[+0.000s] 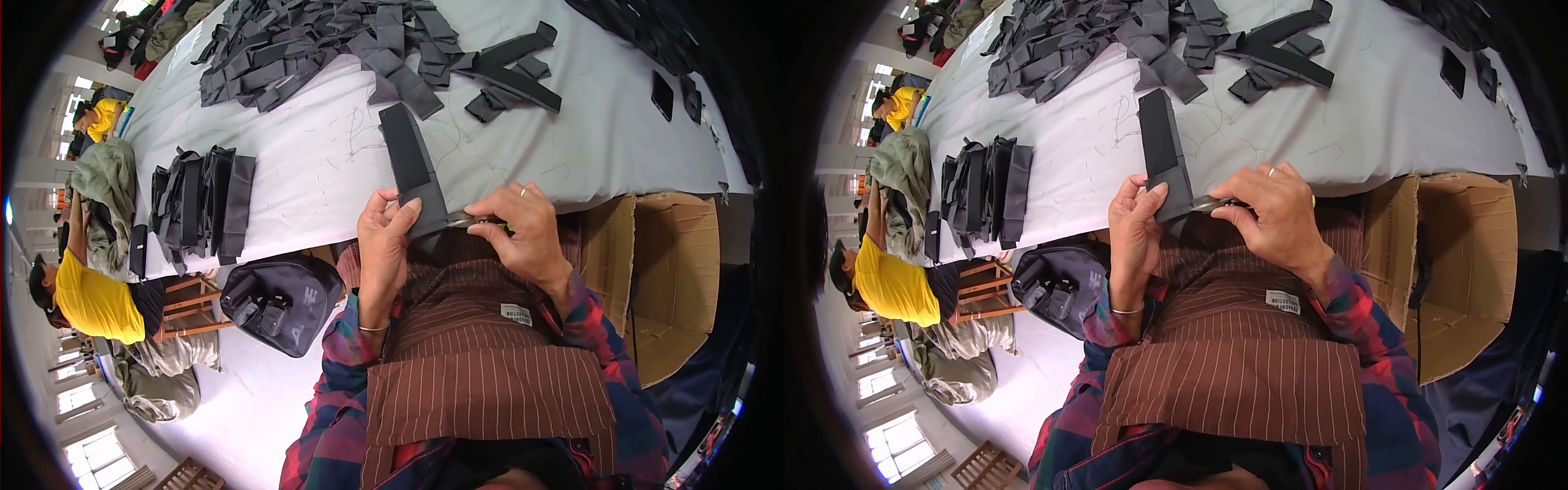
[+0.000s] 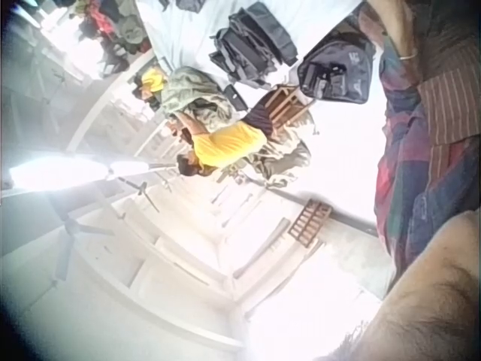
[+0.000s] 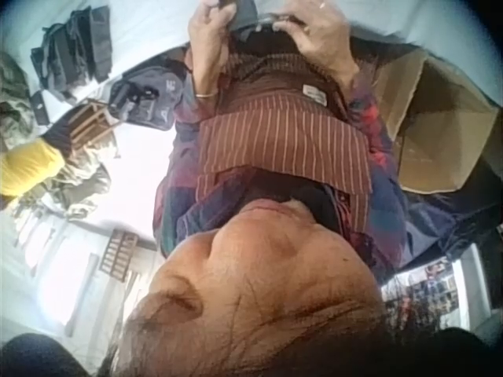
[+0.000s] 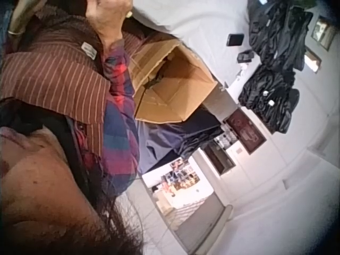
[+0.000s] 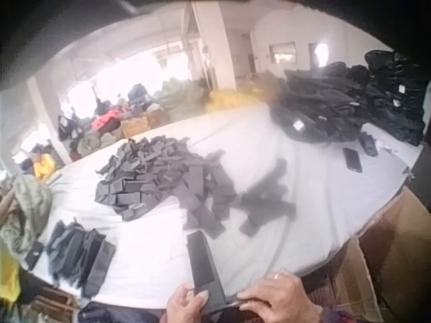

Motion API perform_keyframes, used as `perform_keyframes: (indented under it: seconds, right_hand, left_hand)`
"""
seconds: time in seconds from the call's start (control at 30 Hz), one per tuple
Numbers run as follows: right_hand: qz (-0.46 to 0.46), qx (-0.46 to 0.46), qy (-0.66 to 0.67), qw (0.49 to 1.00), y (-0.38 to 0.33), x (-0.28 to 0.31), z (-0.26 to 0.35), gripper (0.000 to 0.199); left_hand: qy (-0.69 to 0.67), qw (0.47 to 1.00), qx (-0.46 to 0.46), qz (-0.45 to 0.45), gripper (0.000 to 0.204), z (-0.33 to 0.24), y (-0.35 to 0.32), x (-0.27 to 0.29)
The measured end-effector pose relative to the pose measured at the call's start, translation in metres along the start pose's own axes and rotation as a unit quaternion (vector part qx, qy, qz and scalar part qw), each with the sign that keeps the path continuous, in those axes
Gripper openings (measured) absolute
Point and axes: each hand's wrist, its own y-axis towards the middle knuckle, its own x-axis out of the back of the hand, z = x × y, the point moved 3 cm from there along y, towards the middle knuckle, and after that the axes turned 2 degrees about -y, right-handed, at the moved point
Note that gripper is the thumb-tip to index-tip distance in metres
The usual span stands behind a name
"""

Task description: Trimming excess thread or small pieces from black fabric components at a workbench.

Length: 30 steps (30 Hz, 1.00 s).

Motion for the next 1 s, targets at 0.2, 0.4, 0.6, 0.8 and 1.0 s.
perform_keyframes:
  seconds: [0.2, 0.4, 0.6, 0.8, 1.0]
  right_hand:
    - [0.004, 0.011, 0.009, 1.000, 0.001, -0.002, 0.002, 0.020]
    - [0.010, 0.012, 0.007, 1.000, 0.006, -0.004, 0.001, 0.017]
    - [-0.022, -0.010, 0.061, 0.998, 0.006, -0.008, 0.000, 0.019]
    - [0.013, 0.054, 0.086, 0.995, 0.015, -0.012, 0.022, 0.037]
    - [-0.032, 0.082, 0.128, 0.988, 0.028, -0.008, 0.036, 0.033]
  left_hand:
    - [-0.003, 1.000, 0.014, 0.011, 0.023, 0.000, 0.000, 0.001]
    - [-0.020, 0.999, 0.025, 0.013, 0.023, -0.004, 0.001, -0.002]
    - [0.026, 0.999, 0.036, -0.021, 0.028, -0.001, -0.005, 0.008]
    - [0.042, 0.997, -0.058, -0.013, 0.054, -0.016, -0.018, -0.018]
    - [0.087, 0.993, -0.043, 0.073, 0.026, -0.037, -0.030, -0.025]
